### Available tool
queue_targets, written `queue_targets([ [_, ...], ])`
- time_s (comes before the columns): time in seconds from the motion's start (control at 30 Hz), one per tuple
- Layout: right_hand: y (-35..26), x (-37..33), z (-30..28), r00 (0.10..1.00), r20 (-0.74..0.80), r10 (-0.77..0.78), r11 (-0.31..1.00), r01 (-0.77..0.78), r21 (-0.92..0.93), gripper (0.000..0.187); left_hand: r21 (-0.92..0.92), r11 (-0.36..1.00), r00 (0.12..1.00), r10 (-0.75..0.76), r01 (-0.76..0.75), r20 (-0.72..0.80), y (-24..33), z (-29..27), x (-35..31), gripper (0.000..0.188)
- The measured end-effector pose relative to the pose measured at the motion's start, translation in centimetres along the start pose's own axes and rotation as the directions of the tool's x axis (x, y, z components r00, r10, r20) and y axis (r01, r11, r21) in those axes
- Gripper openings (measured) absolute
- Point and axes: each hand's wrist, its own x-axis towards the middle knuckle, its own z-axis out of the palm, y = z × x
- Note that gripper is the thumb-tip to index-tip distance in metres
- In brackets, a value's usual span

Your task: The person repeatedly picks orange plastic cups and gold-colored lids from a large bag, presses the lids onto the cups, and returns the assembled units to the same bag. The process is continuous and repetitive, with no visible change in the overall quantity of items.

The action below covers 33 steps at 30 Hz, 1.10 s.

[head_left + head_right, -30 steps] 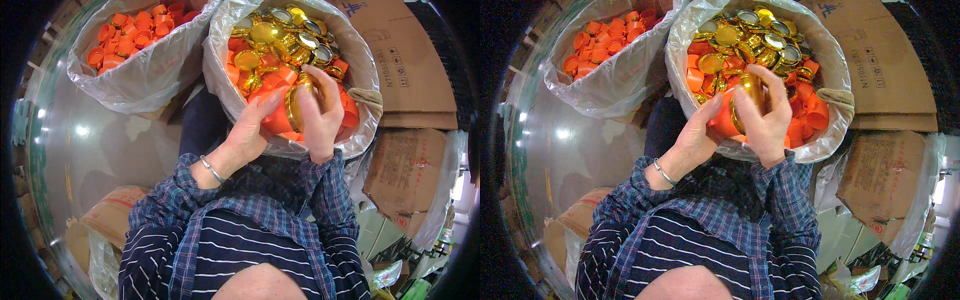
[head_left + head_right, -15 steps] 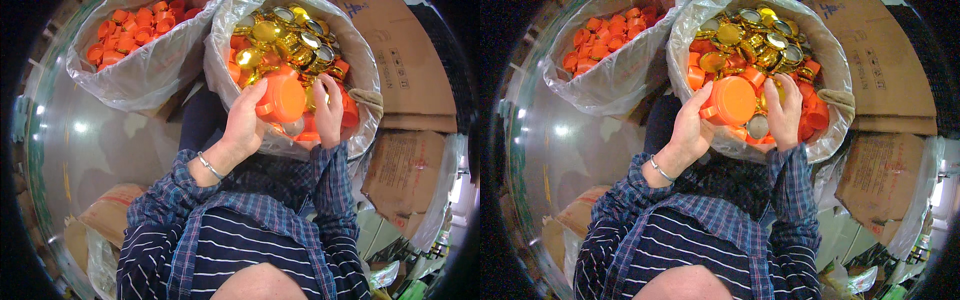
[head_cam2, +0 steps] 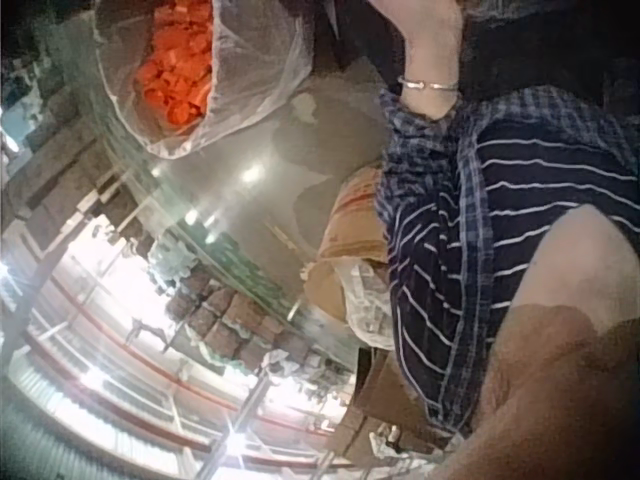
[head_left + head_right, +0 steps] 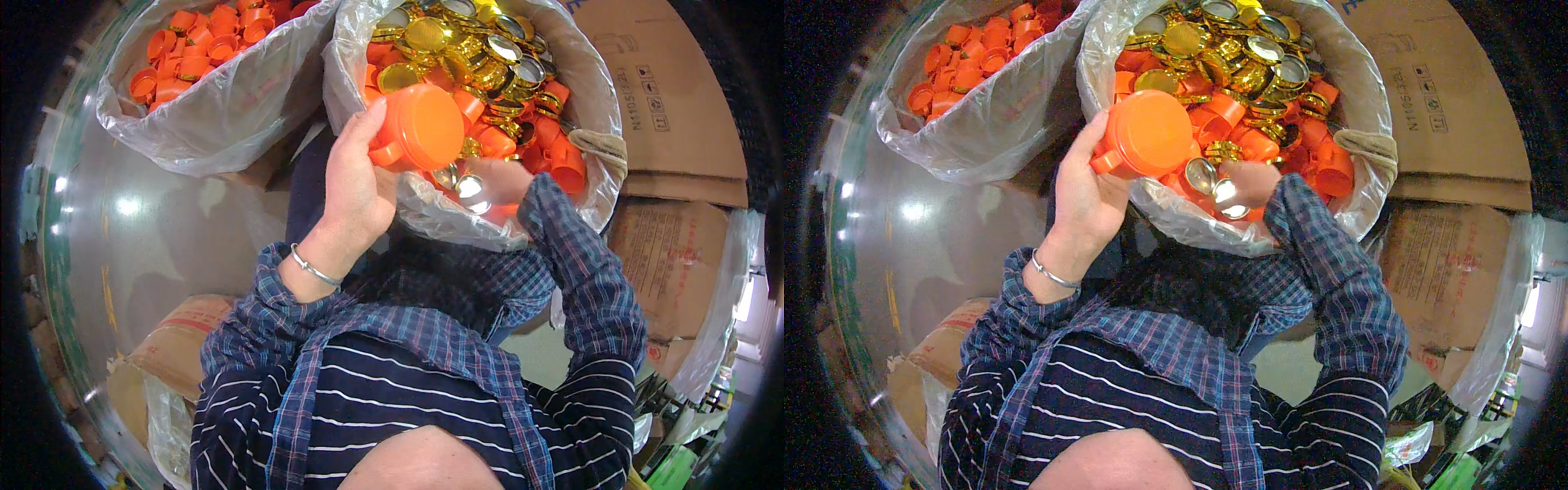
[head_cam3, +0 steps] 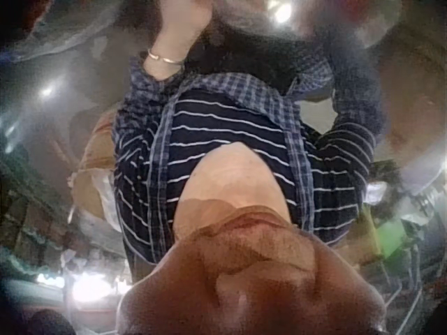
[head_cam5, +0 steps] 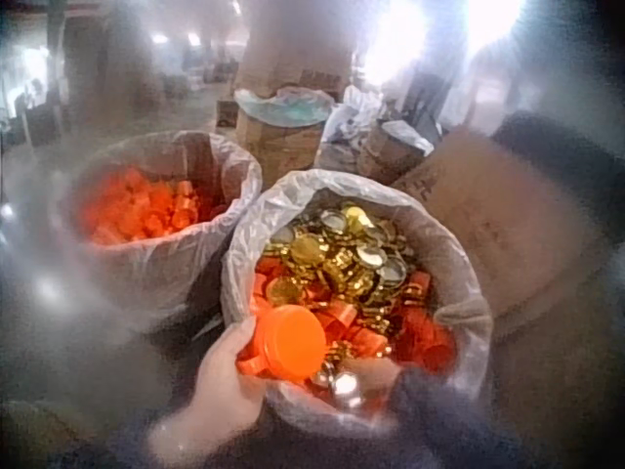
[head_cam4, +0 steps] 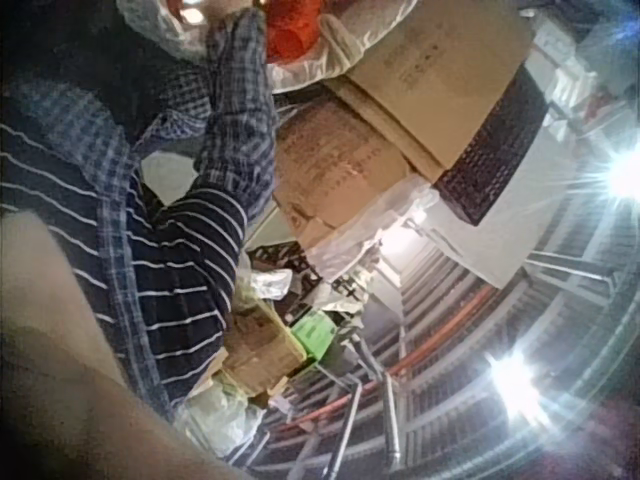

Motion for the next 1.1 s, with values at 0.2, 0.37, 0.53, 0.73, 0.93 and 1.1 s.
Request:
queue_targets([
  [0.2, 1.0, 2.1, 3.3, 0.967, 0.254, -0.001, 0.988, 0.041, -0.152, 0.041, 0.035, 0.999, 0.999, -0.008, 0.01, -0.04, -0.1, -0.3, -0.8, 0.033],
  [0.37, -2.7, -2.5, -4.6, 0.788, -0.585, 0.19, 0.903, 0.094, 0.419, 0.03, 0.016, 1.0, 0.998, -0.018, 0.019, -0.058, 0.2, 0.0, -0.8, 0.034],
  [0.53, -9.5, -6.5, -5.8, 0.72, -0.588, 0.368, 0.12, 0.591, 0.798, 0.029, -0.015, 0.996, 0.994, -0.089, 0.09, 0.067, -1.6, 1.6, -1.8, 0.035],
  [0.73, -13.3, -6.7, -4.2, 0.405, -0.88, 0.248, 0.747, 0.499, 0.44, 0.034, -0.026, 0.999, 0.997, -0.046, 0.048, 0.059, -2.7, 2.9, -3.7, 0.033],
  [0.93, -15.6, -7.5, -2.6, 0.301, -0.939, 0.169, 0.801, 0.513, 0.309, 0.058, 0.049, 0.999, 0.992, 0.017, -0.024, 0.122, -3.2, 2.9, -4.6, 0.031],
  [1.1, -14.9, -6.6, -2.5, 0.295, -0.945, 0.138, 0.753, 0.589, 0.294, 0.061, 0.221, 0.974, 0.993, 0.02, -0.045, 0.115, -3.2, 2.8, -4.9, 0.034],
])
